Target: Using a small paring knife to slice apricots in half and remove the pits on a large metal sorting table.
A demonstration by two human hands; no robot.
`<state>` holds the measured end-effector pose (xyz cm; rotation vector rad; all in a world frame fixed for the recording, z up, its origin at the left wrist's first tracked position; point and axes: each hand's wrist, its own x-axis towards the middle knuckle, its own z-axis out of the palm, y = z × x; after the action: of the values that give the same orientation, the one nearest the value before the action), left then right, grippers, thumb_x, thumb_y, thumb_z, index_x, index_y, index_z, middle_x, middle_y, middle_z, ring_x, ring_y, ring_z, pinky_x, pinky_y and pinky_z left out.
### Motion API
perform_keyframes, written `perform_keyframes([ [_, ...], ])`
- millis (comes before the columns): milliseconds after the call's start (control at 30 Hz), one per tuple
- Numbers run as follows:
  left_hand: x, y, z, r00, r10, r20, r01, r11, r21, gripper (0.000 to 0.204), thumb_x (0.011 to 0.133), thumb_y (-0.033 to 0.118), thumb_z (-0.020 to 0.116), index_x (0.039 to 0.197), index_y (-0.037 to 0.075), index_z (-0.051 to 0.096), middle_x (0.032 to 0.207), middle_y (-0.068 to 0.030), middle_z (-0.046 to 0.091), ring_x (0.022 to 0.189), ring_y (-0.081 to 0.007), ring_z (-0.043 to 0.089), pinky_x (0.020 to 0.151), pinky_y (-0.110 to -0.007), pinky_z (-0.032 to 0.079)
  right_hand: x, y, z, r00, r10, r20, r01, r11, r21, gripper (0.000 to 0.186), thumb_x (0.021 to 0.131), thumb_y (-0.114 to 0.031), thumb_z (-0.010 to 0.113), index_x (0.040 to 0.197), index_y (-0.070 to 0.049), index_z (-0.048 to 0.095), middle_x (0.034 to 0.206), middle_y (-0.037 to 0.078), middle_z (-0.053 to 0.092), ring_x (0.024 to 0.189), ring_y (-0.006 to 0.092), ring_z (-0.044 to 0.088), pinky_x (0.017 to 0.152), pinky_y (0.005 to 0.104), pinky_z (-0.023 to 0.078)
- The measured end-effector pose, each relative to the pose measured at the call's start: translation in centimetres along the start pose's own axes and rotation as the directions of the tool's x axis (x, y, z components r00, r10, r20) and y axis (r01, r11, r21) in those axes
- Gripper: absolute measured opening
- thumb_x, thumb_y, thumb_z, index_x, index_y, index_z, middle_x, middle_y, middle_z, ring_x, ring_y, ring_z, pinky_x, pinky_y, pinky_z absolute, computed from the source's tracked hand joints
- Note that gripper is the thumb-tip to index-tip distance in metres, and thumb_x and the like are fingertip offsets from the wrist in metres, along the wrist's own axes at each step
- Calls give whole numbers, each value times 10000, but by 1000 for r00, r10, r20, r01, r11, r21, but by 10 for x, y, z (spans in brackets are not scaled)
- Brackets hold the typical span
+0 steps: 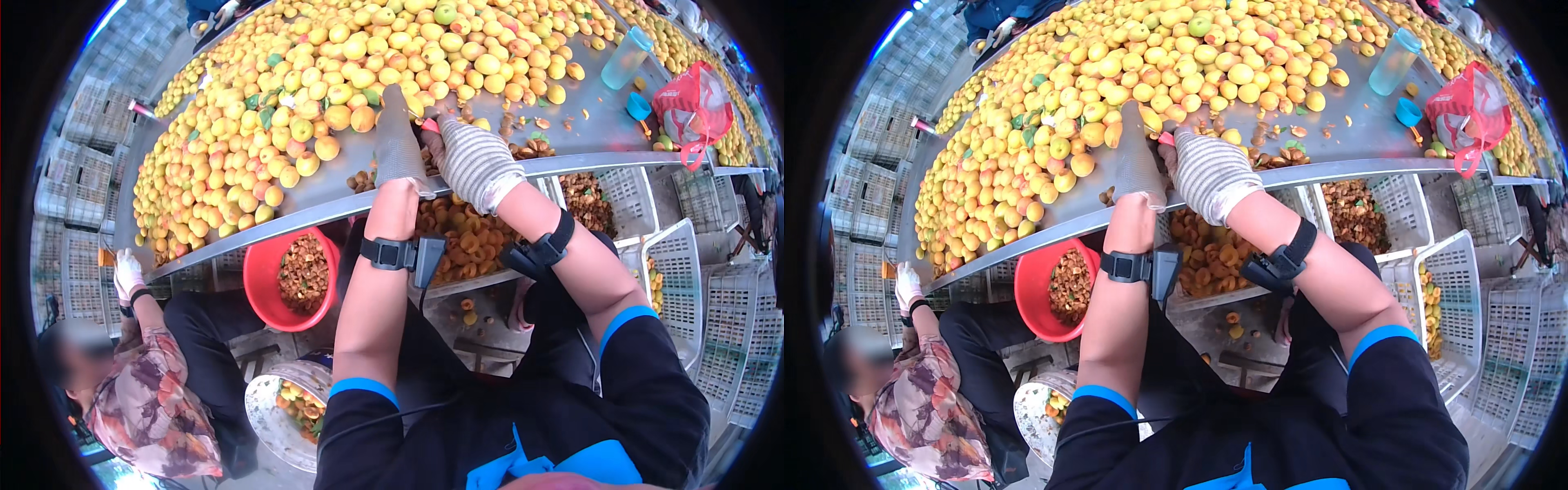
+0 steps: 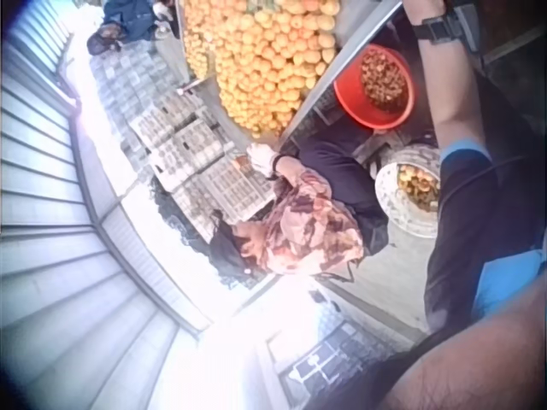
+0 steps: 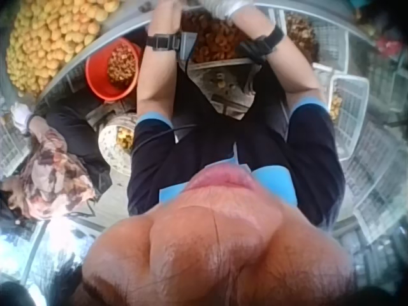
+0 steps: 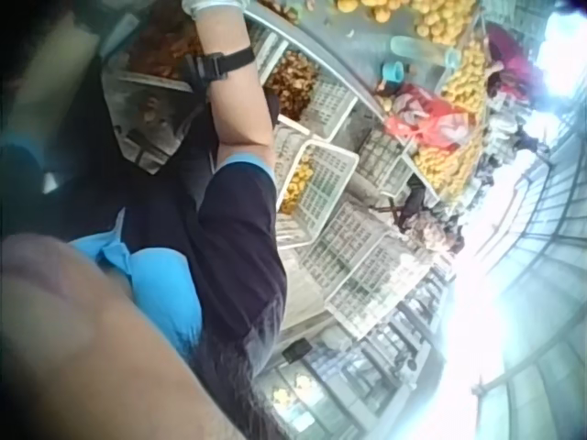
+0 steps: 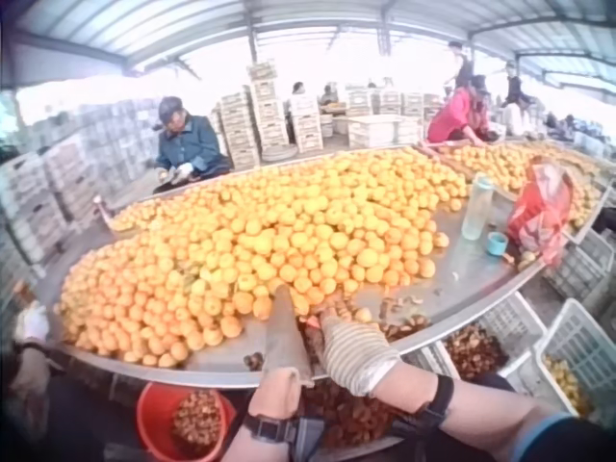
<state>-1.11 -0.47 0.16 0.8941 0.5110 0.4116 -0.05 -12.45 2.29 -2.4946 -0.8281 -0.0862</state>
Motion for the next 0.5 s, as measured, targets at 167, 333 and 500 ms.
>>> perform_keyframes([
  [167, 6, 5, 2, 986, 164, 10, -154, 902, 404, 513, 908, 494, 582, 1109, 21, 588, 869, -33, 591, 746, -101, 536, 649, -263, 447, 18, 17, -3, 972, 5, 233, -124, 859, 497, 462, 986, -367, 472, 1161, 42, 594, 969, 285, 656, 937, 425, 634, 814, 445, 497],
  [333, 2, 8, -9, 991, 120, -59, -108, 980, 168, 593, 886, 514, 604, 1227, 30, 558, 966, -44, 603, 825, -111, 555, 684, -265, 451, 3, 12, -15, 984, -47, 171, 4, 969, 246, 407, 986, -342, 484, 1041, 42, 608, 847, 268, 652, 831, 413, 647, 732, 463, 509],
  [500, -3, -4, -10, 990, -138, 29, 141, 980, -140, 589, 890, 520, 598, 1206, 24, 559, 939, -42, 611, 810, -115, 565, 690, -259, 458, -5, -3, -9, 999, 7, 47, -10, 998, 62, 348, 992, -321, 466, 997, 14, 563, 712, 252, 633, 705, 421, 641, 631, 502, 499],
])
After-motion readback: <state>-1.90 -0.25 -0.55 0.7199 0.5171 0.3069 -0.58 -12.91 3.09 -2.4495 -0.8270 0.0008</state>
